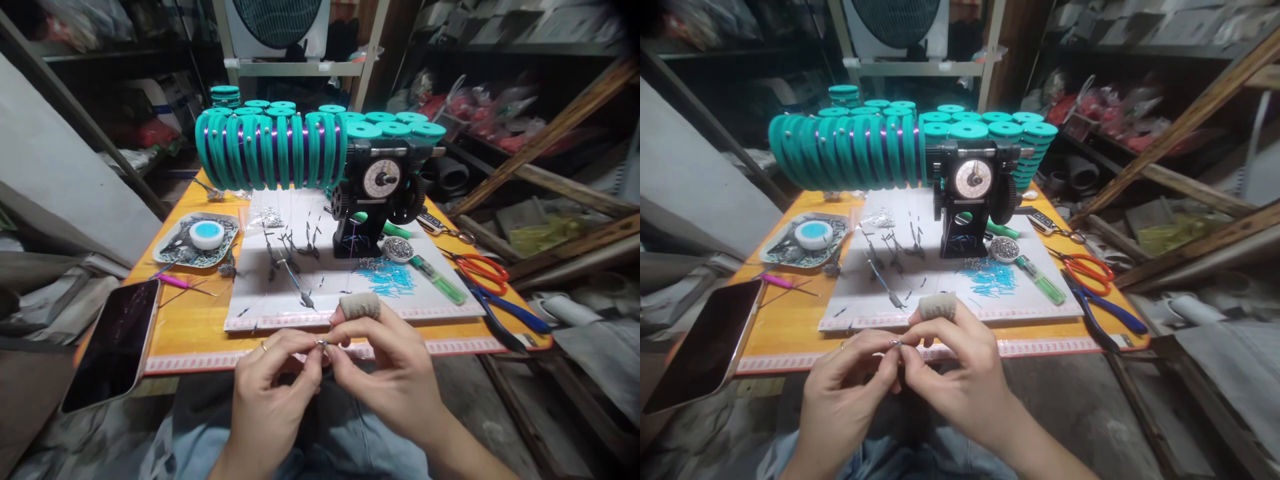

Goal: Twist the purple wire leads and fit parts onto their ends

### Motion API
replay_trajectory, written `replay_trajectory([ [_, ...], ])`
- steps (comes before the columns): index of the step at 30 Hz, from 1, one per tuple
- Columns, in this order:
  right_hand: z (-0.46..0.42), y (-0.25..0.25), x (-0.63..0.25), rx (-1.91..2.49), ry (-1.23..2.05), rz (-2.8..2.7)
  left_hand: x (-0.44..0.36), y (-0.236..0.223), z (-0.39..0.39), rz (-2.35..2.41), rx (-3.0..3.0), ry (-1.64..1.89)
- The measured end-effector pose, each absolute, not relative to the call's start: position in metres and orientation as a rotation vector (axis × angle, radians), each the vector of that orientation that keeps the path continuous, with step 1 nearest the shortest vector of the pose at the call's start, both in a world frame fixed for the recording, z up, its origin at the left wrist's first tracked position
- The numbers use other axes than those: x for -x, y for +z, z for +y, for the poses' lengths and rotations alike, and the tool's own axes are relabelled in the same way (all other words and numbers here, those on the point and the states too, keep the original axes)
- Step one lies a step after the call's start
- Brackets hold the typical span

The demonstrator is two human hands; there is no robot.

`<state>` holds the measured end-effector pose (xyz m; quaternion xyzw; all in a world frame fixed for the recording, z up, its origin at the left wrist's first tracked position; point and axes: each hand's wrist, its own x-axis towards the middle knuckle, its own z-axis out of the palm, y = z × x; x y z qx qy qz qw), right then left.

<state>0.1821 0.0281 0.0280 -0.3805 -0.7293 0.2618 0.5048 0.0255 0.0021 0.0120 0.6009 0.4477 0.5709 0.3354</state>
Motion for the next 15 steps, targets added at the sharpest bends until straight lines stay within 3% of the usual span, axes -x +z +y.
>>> replay_trajectory([
  [7,0.027,0.029,-0.182,0.922,0.661,-1.797,-0.024,0.011,0.005,1.228,-1.669,1.633],
  [15,0.021,0.018,-0.179,0.856,0.336,-1.986,-0.024,0.006,-0.002,1.249,-1.648,1.558],
])
